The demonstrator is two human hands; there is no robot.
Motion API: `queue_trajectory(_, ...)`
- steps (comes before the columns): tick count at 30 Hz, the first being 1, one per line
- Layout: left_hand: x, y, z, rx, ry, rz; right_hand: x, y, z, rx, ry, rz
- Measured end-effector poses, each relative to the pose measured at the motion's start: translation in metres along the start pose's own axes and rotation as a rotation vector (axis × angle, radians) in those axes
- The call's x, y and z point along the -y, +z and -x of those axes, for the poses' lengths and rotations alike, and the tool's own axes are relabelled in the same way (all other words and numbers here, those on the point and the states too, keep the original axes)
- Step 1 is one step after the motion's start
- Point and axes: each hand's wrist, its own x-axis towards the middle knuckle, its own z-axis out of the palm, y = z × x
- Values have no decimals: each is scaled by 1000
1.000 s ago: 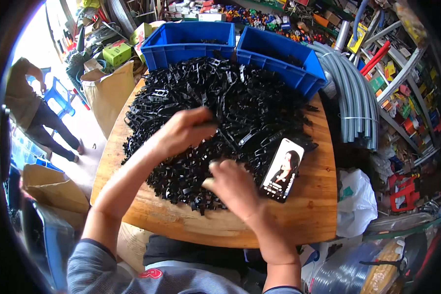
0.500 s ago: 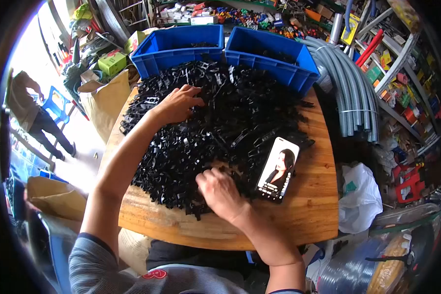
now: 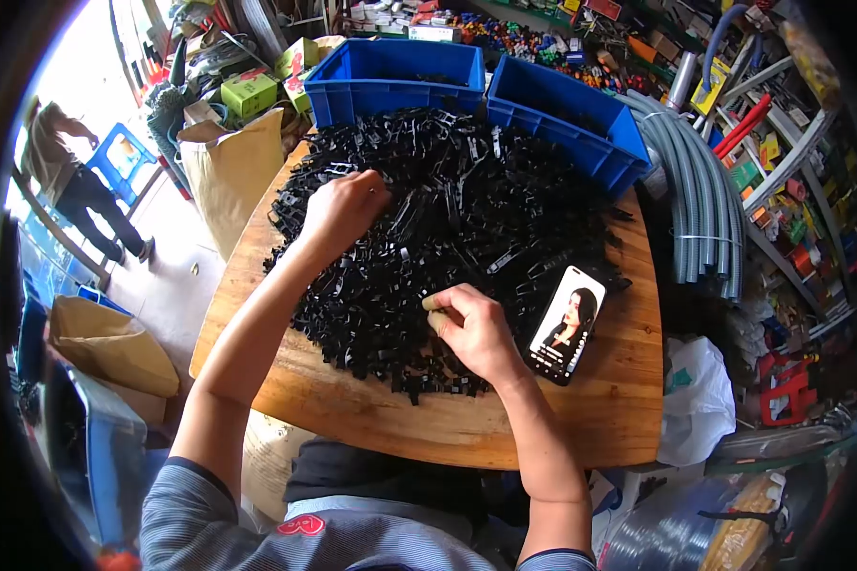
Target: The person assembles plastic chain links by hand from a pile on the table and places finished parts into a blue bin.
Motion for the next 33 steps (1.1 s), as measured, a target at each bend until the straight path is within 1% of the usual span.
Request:
queue_trajectory(2,-19,-1,-7,207,-130,-139,7,0,0,-2,-14,71)
queue_trajectory(3,-11,23,-10,155,-43,-177,9,-1,-1,-7,-33,114)
queue_trajectory(4,-11,37,-12,146,7,-179,9,-1,0,-15,-46,158)
queue_trajectory(6,-12,62,-19,213,-149,-83,7,-3,2,-16,-115,163)
queue_trajectory(8,-1,72,-23,149,-155,158,-2,-4,3,-22,-140,154)
queue_trajectory(10,6,71,-22,75,-66,145,-5,-3,3,-29,-141,148)
queue_trajectory(11,10,68,-24,130,-119,142,-7,-2,3,-37,-158,148)
queue_trajectory(12,19,72,-24,57,-84,153,-8,-2,3,-45,-176,150)
queue_trajectory(14,34,75,-28,-9,-37,210,-8,0,4,-37,-168,158)
queue_trajectory(15,30,68,-27,-83,11,254,-9,1,4,-38,-166,153)
queue_trajectory(19,9,37,-15,-48,-47,319,-4,-1,1,-94,-160,157)
queue_trajectory(20,2,31,-4,-15,-21,327,-1,-3,0,-135,-161,101)
queue_trajectory(22,-22,10,24,82,-13,443,7,-5,0,-215,-160,-15)
queue_trajectory(24,-27,4,48,368,-33,757,11,-7,3,-228,-61,-190)
queue_trajectory(26,-41,-9,66,471,-111,849,11,-7,6,-232,-37,-306)
queue_trajectory(27,-43,-5,73,483,-132,952,20,-6,7,-241,-15,-378)
queue_trajectory(28,-46,-4,79,488,-178,1064,20,-7,8,-234,-33,-358)
queue_trajectory(30,-47,-13,79,610,-206,1066,23,-7,10,-219,-34,-389)
queue_trajectory(31,-48,-16,77,634,-193,1004,25,-6,10,-226,-52,-364)
queue_trajectory(33,-40,-6,77,537,0,854,28,-6,10,-249,-88,-311)
